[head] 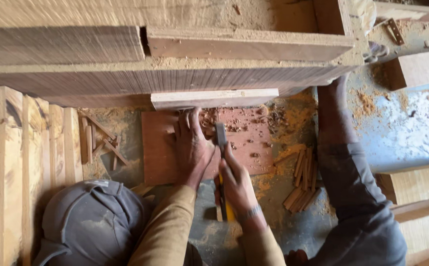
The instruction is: The person sits on the floor and uses a chisel to carve a small rectangular piece of wood placed on a larger wooden board. They repeatedly strike the chisel to remove wood shavings and shape the piece.
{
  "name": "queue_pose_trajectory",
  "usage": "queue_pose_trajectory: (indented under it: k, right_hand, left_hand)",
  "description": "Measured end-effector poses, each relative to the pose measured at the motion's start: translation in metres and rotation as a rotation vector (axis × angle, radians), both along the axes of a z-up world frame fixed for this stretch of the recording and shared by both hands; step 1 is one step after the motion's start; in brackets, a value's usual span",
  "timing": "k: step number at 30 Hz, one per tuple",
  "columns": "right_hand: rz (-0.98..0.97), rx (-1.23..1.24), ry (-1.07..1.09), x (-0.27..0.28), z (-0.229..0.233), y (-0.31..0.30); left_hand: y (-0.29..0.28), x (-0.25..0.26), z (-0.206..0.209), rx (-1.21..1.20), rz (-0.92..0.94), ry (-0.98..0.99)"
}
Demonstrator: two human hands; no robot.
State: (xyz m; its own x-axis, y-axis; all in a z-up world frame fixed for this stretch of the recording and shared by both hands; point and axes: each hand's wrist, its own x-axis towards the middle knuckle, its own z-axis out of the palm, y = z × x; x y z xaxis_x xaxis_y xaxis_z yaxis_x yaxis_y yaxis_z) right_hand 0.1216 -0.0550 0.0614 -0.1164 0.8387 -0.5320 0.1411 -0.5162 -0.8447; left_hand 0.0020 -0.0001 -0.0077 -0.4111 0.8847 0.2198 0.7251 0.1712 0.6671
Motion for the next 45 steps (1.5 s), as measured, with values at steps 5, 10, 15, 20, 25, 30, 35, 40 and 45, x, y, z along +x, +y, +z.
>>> queue_pose_trajectory:
  k: [5,10,15,20,25,30,35,40,45]
  right_hand:
    - [-0.001,-0.047,-0.044,0.001,0.005,0.003]
    - [0.010,0.013,-0.059,-0.002,0.004,-0.002]
    - [0.005,-0.001,-0.106,-0.010,-0.005,0.015]
    - [0.113,0.275,-0.190,0.001,-0.029,0.004]
    - [0.076,0.176,-0.151,-0.007,-0.033,0.024]
    - [0.054,0.234,-0.099,-0.003,-0.027,0.010]
    - [-0.158,-0.089,0.345,0.004,-0.041,0.034]
    - [-0.455,-0.035,0.832,0.025,-0.019,0.015]
    - [-0.405,0.070,0.388,0.039,0.029,0.000]
  left_hand:
    - [-0.001,-0.001,0.000,-0.036,-0.003,0.013]
    - [-0.002,-0.003,0.009,-0.048,-0.016,-0.011]
    - [-0.004,-0.002,0.013,-0.052,-0.016,-0.052]
    - [-0.002,-0.001,0.000,-0.065,0.018,0.073]
    - [-0.006,-0.001,0.000,-0.024,0.002,-0.028]
    - [-0.001,-0.001,0.004,-0.009,0.012,-0.034]
    - [-0.001,0.000,0.005,0.051,0.026,-0.006]
    - [-0.012,-0.002,-0.001,0.156,-0.124,-0.108]
    - [-0.010,0.004,-0.015,0.215,-0.050,0.106]
